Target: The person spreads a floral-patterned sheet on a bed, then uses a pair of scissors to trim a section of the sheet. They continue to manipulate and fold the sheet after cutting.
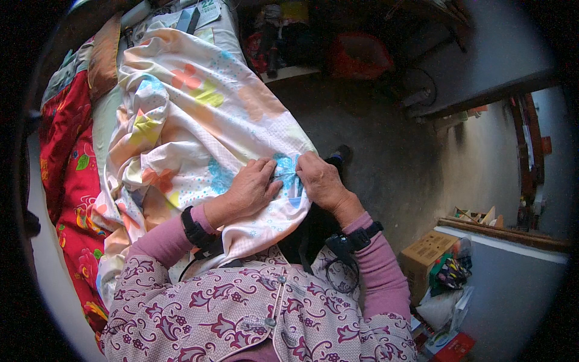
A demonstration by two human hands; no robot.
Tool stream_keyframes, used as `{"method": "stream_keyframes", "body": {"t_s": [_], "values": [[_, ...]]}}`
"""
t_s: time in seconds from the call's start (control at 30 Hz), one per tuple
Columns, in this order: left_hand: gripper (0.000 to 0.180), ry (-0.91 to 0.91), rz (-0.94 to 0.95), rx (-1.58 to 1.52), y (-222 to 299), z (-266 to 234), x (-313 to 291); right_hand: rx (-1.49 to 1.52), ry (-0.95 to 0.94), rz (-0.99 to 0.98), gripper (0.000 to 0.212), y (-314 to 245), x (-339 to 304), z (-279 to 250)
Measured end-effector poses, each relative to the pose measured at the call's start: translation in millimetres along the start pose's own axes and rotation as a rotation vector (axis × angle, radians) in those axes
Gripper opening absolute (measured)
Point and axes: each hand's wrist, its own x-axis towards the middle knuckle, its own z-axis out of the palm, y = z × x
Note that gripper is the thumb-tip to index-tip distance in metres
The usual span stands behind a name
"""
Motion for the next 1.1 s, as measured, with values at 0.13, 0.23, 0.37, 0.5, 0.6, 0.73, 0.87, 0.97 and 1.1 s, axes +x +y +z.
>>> {"method": "stream_keyframes", "body": {"t_s": [0.13,0.23,0.37,0.5,0.6,0.73,0.87,0.97,1.1], "values": [[0.048,0.027,0.009,0.002,-1,1,0,0.183,0.028,0.052,0.007,-2,-3,-6],[0.049,-0.01,-0.01,-0.002,0,0,-1,0.193,-0.001,0.074,0.006,-3,-4,-10],[0.052,-0.027,-0.038,-0.005,1,-1,-1,0.152,0.024,0.044,0.005,-3,-6,-10],[0.058,-0.024,-0.06,0.026,3,-2,-2,0.018,-0.033,-0.002,0.015,-1,-9,-8],[0.061,-0.047,-0.077,0.028,4,-6,-3,-0.07,-0.025,0.031,0.016,0,-10,-11],[0.063,-0.053,-0.07,0.075,8,-12,0,-0.05,0.072,0.024,0.017,-7,-14,-19],[0.072,-0.024,0.088,0.029,10,-16,5,-0.025,-0.003,-0.086,0.019,-16,-20,-19],[0.084,-0.186,0.129,0.11,8,-14,5,-0.1,-0.104,-0.042,0.018,-15,-28,-16],[0.09,-0.181,0.038,0.027,3,-8,2,-0.181,-0.171,0.012,0.022,-3,-46,-8]]}}
